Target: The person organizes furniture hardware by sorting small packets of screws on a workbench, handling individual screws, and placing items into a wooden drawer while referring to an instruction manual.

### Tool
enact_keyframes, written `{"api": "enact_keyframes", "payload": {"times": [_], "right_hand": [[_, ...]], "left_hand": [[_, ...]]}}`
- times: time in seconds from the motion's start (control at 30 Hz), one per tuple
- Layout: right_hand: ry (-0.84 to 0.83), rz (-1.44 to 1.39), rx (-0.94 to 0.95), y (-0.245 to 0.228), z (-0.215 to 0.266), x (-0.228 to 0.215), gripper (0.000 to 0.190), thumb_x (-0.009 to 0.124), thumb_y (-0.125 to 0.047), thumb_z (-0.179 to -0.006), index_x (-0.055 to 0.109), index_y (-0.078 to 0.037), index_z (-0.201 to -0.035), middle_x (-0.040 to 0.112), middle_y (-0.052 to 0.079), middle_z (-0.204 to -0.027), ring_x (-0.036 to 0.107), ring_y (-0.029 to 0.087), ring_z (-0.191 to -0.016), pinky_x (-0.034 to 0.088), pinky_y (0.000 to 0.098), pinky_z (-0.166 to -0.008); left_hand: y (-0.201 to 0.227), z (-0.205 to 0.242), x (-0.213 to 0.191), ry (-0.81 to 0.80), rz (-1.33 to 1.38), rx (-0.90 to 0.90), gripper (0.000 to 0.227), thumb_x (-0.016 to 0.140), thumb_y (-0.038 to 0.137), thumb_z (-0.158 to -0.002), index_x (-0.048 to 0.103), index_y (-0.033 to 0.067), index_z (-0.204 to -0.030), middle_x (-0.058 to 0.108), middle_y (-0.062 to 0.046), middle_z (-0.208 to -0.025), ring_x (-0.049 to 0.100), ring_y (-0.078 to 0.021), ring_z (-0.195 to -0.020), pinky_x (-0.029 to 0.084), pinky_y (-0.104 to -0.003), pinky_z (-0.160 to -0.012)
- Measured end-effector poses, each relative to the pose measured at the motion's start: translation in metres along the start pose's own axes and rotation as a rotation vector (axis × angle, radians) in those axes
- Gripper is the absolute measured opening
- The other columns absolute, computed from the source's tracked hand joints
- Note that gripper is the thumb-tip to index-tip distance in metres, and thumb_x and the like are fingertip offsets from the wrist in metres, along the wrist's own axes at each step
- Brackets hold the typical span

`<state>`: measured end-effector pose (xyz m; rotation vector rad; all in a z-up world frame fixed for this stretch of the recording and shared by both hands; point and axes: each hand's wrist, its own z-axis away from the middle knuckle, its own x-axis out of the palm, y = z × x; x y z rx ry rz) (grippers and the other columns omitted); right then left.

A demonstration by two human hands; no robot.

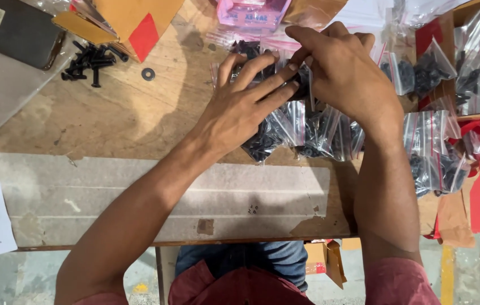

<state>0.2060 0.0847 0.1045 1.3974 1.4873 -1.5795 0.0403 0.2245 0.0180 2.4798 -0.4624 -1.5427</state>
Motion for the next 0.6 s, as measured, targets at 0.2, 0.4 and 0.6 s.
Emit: {"api": "enact_keyframes", "payload": {"times": [0.2,0.4,0.6], "right_hand": [[0.013,-0.168,-0.003,0.006,0.0,-0.022,0.039,0.069,-0.004,-0.101,0.064,-0.001,-0.139,0.076,0.015,-0.108,0.072,0.029,-0.093,0.056,0.0401,-0.08],[-0.141,-0.049,0.334,-0.007,0.007,-0.023,0.034,0.081,-0.018,-0.094,0.068,-0.001,-0.121,0.076,0.018,-0.089,0.076,0.026,-0.074,0.058,0.0392,-0.066],[-0.069,-0.008,0.244,-0.015,0.006,-0.007,0.057,0.073,0.003,-0.085,0.052,0.003,-0.138,0.074,0.02,-0.08,0.074,0.033,-0.075,0.056,0.0439,-0.065]], "left_hand": [[-0.008,0.007,0.01,0.0,0.004,0.01,0.05,0.063,-0.007,-0.099,0.071,0.0224,-0.138,0.059,0.006,-0.151,0.041,-0.0224,-0.145,0.021,-0.05,-0.127],[-0.009,0.008,0.001,-0.015,0.011,0.013,0.047,0.066,0.0,-0.099,0.067,0.0189,-0.142,0.058,0.003,-0.153,0.04,-0.0238,-0.145,0.023,-0.052,-0.124],[-0.006,0.007,0.0,-0.058,-0.014,0.005,0.058,0.063,-0.007,-0.094,0.063,0.02,-0.146,0.055,0.001,-0.155,0.039,-0.0243,-0.145,0.026,-0.052,-0.123]]}}
